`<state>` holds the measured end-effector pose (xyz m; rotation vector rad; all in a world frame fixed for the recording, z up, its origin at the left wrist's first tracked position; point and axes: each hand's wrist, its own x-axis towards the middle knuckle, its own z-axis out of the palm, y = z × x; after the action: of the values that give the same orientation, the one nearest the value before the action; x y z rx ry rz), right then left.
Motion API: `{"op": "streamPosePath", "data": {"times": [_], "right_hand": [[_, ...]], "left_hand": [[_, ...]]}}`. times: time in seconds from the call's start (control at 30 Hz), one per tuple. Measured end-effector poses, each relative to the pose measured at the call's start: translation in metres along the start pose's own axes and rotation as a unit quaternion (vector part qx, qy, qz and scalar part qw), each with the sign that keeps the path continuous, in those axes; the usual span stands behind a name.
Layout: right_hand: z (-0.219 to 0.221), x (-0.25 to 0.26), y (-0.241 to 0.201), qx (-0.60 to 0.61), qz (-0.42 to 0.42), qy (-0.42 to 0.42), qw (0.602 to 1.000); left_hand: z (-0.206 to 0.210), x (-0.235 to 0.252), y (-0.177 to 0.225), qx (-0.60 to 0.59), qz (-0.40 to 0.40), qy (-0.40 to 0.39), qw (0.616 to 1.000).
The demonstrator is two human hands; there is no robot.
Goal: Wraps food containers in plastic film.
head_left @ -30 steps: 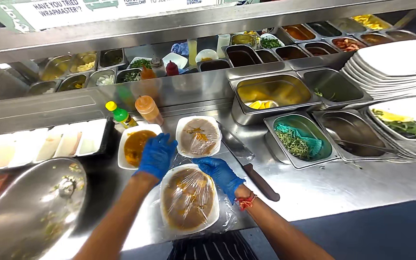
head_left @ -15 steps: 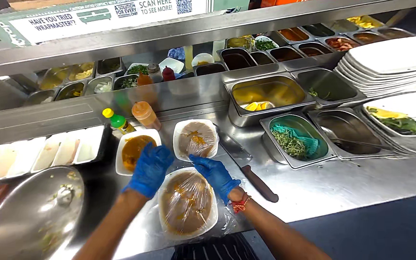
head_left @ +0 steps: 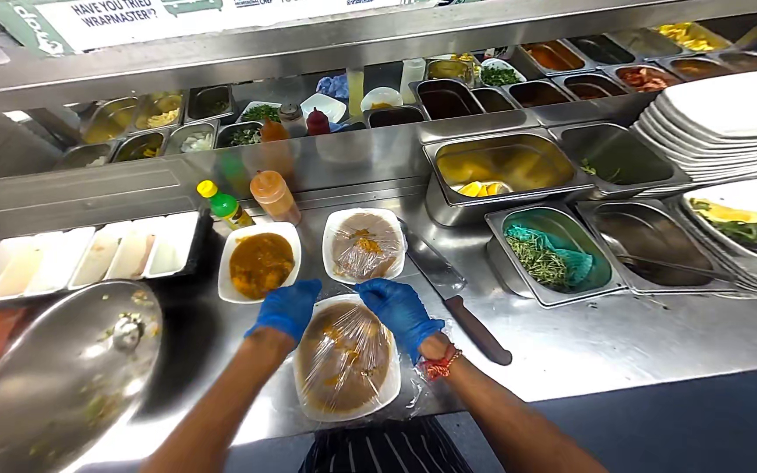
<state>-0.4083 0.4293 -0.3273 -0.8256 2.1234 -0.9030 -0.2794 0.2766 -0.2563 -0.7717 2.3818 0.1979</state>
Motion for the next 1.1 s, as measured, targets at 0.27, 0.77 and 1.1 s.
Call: {"op": "streamPosePath", "data": {"times": [0.27, 0.77, 1.1], "right_hand": [[-0.014, 0.009, -0.003, -0.021, 0.098, -0.088, 0.991], [-0.009, -0.119, 0.038, 0.081, 0.182, 0.03, 0.98], [0.01, -0.063, 0.021, 0.229, 0.18, -0.028, 0.956]], "left_hand": [[0.008, 0.022, -0.035, -0.327, -0.022, -0.136, 0.935], [0.12, -0.101, -0.043, -0.73, -0.179, 0.006, 0.66], [0.108, -0.054, -0.018, -0.861, 0.004, 0.009, 0.508]]}}
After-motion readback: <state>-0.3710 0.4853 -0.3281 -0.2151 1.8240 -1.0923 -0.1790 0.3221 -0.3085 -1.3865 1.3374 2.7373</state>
